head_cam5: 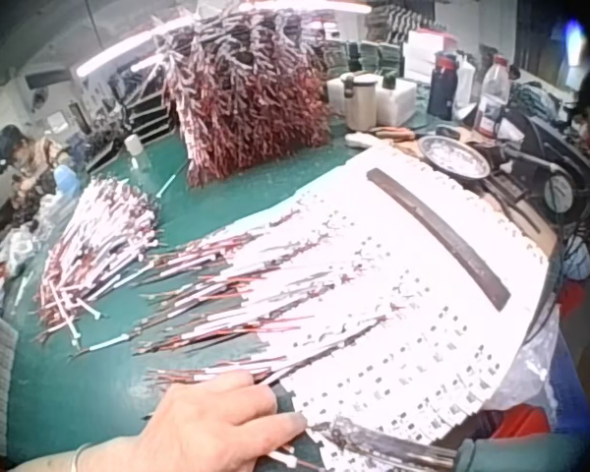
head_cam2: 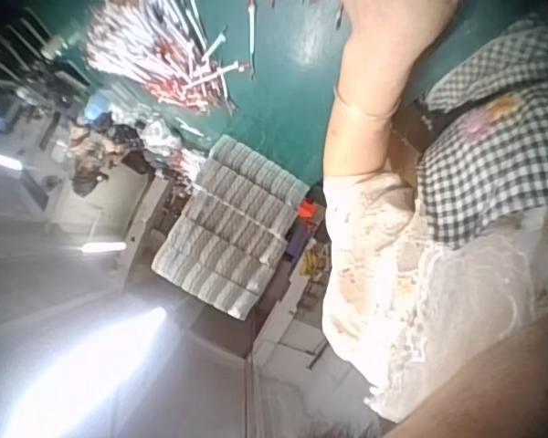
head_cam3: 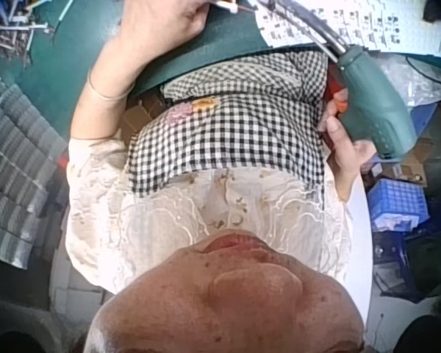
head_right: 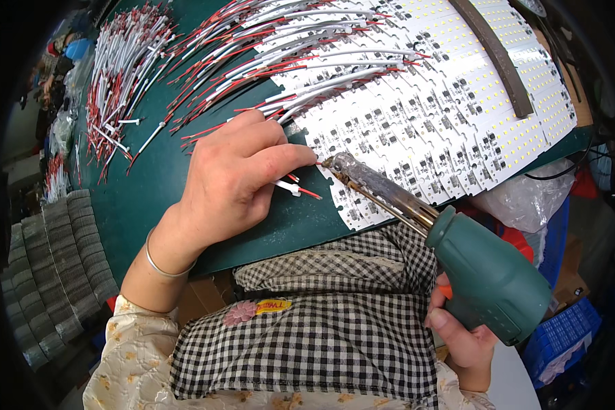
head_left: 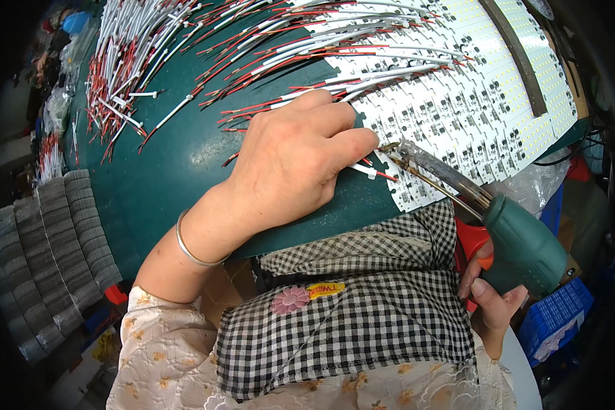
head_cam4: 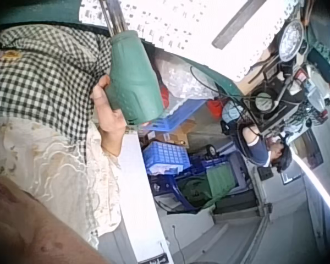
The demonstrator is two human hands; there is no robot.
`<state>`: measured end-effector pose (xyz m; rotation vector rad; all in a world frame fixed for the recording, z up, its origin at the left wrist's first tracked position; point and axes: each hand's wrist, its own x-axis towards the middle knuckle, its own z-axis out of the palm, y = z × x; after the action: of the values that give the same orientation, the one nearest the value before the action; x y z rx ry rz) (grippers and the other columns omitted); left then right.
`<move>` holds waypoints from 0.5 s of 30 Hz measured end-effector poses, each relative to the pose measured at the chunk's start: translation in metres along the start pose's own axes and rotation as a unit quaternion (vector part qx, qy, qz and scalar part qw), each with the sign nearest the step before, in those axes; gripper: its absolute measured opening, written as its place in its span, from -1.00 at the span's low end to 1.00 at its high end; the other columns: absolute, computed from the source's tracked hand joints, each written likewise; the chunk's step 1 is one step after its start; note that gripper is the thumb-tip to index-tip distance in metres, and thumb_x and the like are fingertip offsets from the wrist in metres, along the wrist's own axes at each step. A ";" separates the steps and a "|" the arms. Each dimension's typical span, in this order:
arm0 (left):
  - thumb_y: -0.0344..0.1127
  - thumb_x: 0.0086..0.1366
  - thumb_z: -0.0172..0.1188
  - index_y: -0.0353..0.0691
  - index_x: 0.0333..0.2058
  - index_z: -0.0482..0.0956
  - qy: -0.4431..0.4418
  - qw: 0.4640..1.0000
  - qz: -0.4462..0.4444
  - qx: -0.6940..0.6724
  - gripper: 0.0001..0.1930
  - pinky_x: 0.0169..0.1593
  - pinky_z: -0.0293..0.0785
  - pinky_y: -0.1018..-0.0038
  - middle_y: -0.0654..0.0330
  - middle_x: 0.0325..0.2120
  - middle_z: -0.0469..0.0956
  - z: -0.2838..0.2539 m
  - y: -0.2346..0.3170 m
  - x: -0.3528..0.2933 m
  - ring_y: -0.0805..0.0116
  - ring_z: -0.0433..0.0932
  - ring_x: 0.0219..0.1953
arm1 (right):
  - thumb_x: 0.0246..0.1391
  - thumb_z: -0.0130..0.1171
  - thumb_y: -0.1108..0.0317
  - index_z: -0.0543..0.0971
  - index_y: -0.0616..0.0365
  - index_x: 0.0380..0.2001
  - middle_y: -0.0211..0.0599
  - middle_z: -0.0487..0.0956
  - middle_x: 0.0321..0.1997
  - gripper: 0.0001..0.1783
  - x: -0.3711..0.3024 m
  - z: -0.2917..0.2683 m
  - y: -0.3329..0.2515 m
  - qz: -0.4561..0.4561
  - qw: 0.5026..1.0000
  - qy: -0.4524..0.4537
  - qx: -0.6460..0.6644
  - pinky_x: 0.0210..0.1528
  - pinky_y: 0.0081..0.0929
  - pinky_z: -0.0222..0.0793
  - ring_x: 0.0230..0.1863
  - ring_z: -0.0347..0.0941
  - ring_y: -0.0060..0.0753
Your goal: The person positions wires onto LED circuit boards and solders them using a soldering gun.
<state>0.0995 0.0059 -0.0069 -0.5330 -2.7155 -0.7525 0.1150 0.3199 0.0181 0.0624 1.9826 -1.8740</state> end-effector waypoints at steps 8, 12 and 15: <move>-0.60 -0.13 0.21 -0.15 -0.36 0.60 0.001 0.999 0.017 0.030 -0.70 -0.51 0.32 0.39 0.27 -0.59 0.37 -0.001 0.000 -0.001 0.26 0.37 -0.51 | -0.17 0.37 0.38 0.28 0.62 0.03 -0.12 0.47 -0.53 -0.25 0.009 0.001 -0.012 -0.028 0.996 0.002 0.084 -0.66 -0.58 0.38 -0.69 0.39 -0.43; -0.59 -0.13 0.22 -0.14 -0.36 0.61 -0.005 0.999 0.015 0.041 -0.71 -0.52 0.31 0.39 0.27 -0.59 0.37 -0.001 0.002 0.000 0.27 0.36 -0.51 | -0.17 0.35 0.39 0.27 0.64 0.03 -0.13 0.45 -0.58 -0.25 0.012 0.001 -0.014 -0.036 0.993 -0.011 0.111 -0.68 -0.58 0.37 -0.69 0.39 -0.43; -0.57 -0.12 0.24 -0.13 -0.36 0.61 -0.004 0.999 0.015 0.047 -0.73 -0.52 0.31 0.40 0.28 -0.59 0.37 -0.002 0.003 0.001 0.27 0.36 -0.51 | -0.16 0.34 0.37 0.26 0.64 0.03 -0.13 0.44 -0.60 -0.25 0.014 0.000 -0.014 -0.043 0.993 -0.013 0.114 -0.68 -0.58 0.37 -0.70 0.38 -0.43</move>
<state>0.1003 0.0073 -0.0037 -0.5549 -2.7283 -0.6143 0.0982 0.3150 0.0267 0.0192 1.7729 -2.1375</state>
